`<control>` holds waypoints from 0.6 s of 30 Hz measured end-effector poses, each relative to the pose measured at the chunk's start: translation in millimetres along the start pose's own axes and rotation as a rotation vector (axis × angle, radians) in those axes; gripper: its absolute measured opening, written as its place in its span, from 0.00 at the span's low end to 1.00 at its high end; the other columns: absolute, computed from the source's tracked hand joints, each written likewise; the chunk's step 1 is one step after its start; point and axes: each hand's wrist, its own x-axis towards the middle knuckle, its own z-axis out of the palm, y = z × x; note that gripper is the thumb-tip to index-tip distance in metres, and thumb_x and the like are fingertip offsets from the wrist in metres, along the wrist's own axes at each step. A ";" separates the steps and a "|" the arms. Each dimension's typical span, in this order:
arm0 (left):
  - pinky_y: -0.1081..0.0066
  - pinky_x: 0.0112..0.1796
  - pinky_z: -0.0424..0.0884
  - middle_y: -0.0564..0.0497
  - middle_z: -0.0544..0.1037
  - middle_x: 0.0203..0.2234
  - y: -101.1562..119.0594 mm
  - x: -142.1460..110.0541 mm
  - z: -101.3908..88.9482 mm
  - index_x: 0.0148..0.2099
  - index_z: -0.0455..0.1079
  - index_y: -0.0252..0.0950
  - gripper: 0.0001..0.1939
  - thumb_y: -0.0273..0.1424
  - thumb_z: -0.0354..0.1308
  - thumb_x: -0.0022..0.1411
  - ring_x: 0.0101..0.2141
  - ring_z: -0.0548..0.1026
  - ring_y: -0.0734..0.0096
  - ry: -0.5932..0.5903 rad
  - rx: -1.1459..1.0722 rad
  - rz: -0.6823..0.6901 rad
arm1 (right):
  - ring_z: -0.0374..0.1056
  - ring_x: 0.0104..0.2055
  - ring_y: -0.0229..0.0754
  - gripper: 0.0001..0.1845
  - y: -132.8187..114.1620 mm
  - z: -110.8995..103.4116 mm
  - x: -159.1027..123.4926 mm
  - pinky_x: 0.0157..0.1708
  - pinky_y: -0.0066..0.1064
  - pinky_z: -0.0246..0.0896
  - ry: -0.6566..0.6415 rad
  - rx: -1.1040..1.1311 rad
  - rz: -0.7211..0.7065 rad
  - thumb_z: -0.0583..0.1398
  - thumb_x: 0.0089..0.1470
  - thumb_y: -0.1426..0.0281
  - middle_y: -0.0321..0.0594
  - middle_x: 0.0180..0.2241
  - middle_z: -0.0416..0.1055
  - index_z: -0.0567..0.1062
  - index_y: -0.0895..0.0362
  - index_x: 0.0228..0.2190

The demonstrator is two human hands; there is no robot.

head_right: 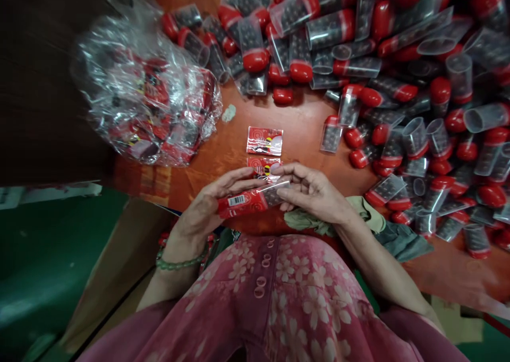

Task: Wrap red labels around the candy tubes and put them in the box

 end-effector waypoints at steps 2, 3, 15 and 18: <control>0.59 0.53 0.73 0.35 0.72 0.57 -7.3 -3.3 6.4 0.60 0.67 0.38 0.45 0.55 0.70 0.44 0.57 0.73 0.50 0.065 -0.093 0.076 | 0.73 0.25 0.33 0.22 7.4 3.3 0.1 0.27 0.24 0.71 0.052 0.044 -0.033 0.68 0.52 0.62 0.35 0.31 0.77 0.74 0.57 0.46; 0.58 0.53 0.73 0.35 0.72 0.57 -11.8 -3.8 11.8 0.59 0.68 0.39 0.45 0.54 0.71 0.41 0.57 0.72 0.50 0.118 -0.120 0.114 | 0.73 0.24 0.33 0.21 11.1 6.0 0.8 0.27 0.24 0.71 0.087 0.072 -0.052 0.68 0.52 0.62 0.35 0.28 0.77 0.74 0.57 0.45; 0.62 0.46 0.76 0.42 0.82 0.44 -13.6 19.9 50.1 0.42 0.75 0.36 0.20 0.45 0.68 0.54 0.48 0.78 0.59 0.415 -0.260 0.195 | 0.77 0.33 0.36 0.20 27.8 39.2 14.1 0.39 0.30 0.74 0.157 0.183 -0.165 0.69 0.50 0.60 0.38 0.35 0.79 0.74 0.54 0.43; 0.63 0.46 0.77 0.44 0.83 0.41 -15.2 22.5 50.3 0.40 0.78 0.36 0.18 0.43 0.70 0.51 0.45 0.80 0.60 0.450 -0.300 0.222 | 0.76 0.31 0.36 0.21 27.7 39.0 11.4 0.36 0.30 0.74 0.155 0.105 -0.150 0.68 0.51 0.59 0.39 0.37 0.79 0.73 0.54 0.44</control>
